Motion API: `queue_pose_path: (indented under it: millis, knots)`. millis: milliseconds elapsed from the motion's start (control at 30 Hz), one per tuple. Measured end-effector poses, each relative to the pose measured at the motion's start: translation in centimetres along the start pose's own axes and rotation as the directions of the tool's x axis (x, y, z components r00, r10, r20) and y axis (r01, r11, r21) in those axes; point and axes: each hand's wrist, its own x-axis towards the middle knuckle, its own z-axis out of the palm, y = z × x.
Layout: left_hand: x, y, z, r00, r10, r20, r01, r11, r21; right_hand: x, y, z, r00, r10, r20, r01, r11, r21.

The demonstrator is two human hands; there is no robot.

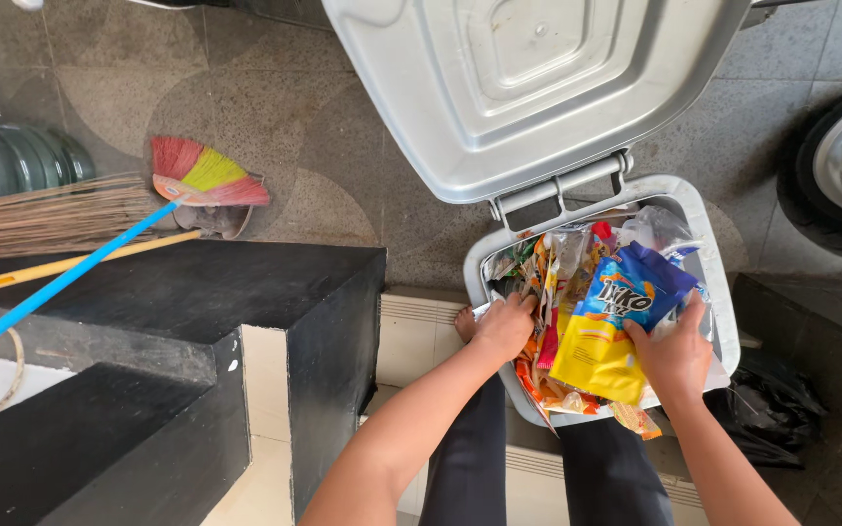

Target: The person opens a small trash bin next to motorcycles, sorts through the waste including snack wrappers and a plastic bottle, removes the bag, and ties it closed.

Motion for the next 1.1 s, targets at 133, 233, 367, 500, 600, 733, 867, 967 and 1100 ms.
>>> queue_pose_path:
  millis: [133,233,367,500,600,733,867,967,1100]
  knots:
    - [-1.6,-0.2,-4.3,0.997,0.067,0.047,-0.062,0.992,-0.111,-4.6,-5.3,-3.7,0.959,-0.238,-0.156,0.239,0.971,-0.012]
    - [-1.4,-0.2,-6.1,0.989,0.127,0.079,-0.124,0.991,-0.051,-7.1,-9.8,-3.7,0.893,-0.444,-0.079,0.414,0.876,-0.248]
    - [-1.1,-0.7,-4.8,0.985,0.154,0.082,-0.155,0.988,0.013,-7.3,-13.0,-0.9,0.809,-0.513,0.288,0.587,0.672,-0.452]
    - [-1.0,-1.6,-4.0,0.963,0.153,0.222,-0.180,0.978,0.105,-5.5,-11.1,1.4,0.805,-0.272,0.528,0.574,0.584,-0.574]
    - [-0.4,-1.8,-4.9,0.947,0.154,0.282,-0.198,0.971,0.135,-3.7,-9.0,3.0,0.788,-0.306,0.535,0.587,0.635,-0.501]
    - [-0.2,-1.7,-6.8,0.939,0.107,0.327,-0.145,0.985,0.095,-2.1,-8.6,4.7,0.776,-0.312,0.549,0.618,0.553,-0.559]
    - [-1.2,-1.8,-7.1,0.956,0.183,0.230,-0.190,0.982,0.007,-1.7,-8.7,5.7,0.761,-0.391,0.517,0.648,0.496,-0.578]
    - [-1.6,-1.9,-6.8,0.964,0.218,0.154,-0.216,0.976,-0.033,-1.1,-8.3,7.1,0.764,-0.398,0.508,0.644,0.504,-0.575]
    - [-2.1,-2.5,-6.4,0.957,0.264,0.124,-0.260,0.964,-0.045,0.1,-7.5,10.0,0.780,-0.293,0.553,0.606,0.572,-0.553]
